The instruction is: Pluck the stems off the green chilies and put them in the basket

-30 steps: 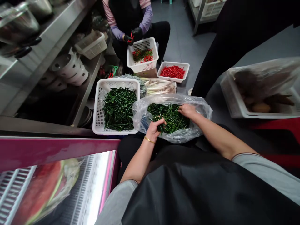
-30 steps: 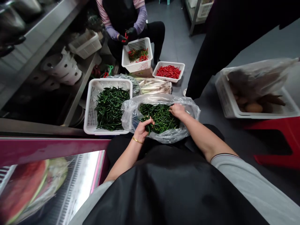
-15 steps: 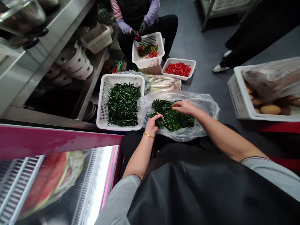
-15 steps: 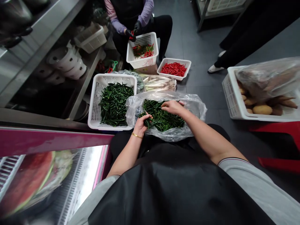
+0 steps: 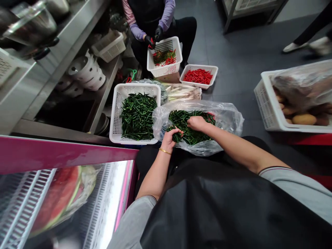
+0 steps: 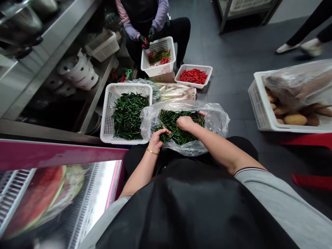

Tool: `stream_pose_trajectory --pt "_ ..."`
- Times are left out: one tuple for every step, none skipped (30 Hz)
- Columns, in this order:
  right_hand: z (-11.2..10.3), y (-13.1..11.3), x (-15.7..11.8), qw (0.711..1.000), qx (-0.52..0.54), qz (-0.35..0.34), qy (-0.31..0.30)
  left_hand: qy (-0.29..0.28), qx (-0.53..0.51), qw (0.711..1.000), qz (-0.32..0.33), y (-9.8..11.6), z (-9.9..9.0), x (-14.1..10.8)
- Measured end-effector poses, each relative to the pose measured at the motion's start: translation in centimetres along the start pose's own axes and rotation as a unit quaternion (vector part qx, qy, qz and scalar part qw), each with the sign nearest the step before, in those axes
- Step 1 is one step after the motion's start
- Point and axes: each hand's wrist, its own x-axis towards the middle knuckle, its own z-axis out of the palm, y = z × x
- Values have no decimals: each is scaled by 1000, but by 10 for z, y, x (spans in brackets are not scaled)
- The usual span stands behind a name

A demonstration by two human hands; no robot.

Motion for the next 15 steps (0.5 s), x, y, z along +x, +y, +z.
stream_pose_trajectory --pt "-6 3 -1 999 39 -6 10 -2 9 1000 7 1 0 -1" --pt "-13 6 -4 995 96 -12 20 -7 18 1000 16 1 1 -2" --pt "-18 9 -9 986 165 -18 25 -16 25 999 26 1 4 -2" --pt "-23 10 -16 972 233 -24 25 -30 33 998 34 0 8 -2" --pt "-25 8 -24 957 287 -30 27 -48 39 997 40 -2 12 -1" --pt "-26 5 -32 948 314 -36 38 -64 44 996 39 -4 17 -1" --pt "-24 1 -38 949 307 -39 61 -77 49 995 30 -7 22 0" --pt "-21 -4 -43 958 270 -38 92 -84 54 995 15 -10 26 0" --pt "-16 -9 -46 969 214 -32 122 -83 57 995 -6 -13 29 1" --pt "-10 -12 -46 978 152 -20 143 -72 60 995 -26 -15 30 1" --pt "-4 -13 -44 984 96 -1 150 -54 63 996 -42 -17 29 1" --pt "3 -12 -40 988 54 22 143 -33 66 996 -52 -19 27 0" --pt "8 -10 -35 991 27 43 125 -13 67 996 -54 -19 23 0" --pt "13 -7 -28 994 13 57 95 2 65 997 -50 -19 19 -1" --pt "16 -3 -21 996 6 64 58 11 62 997 -42 -17 16 -2"
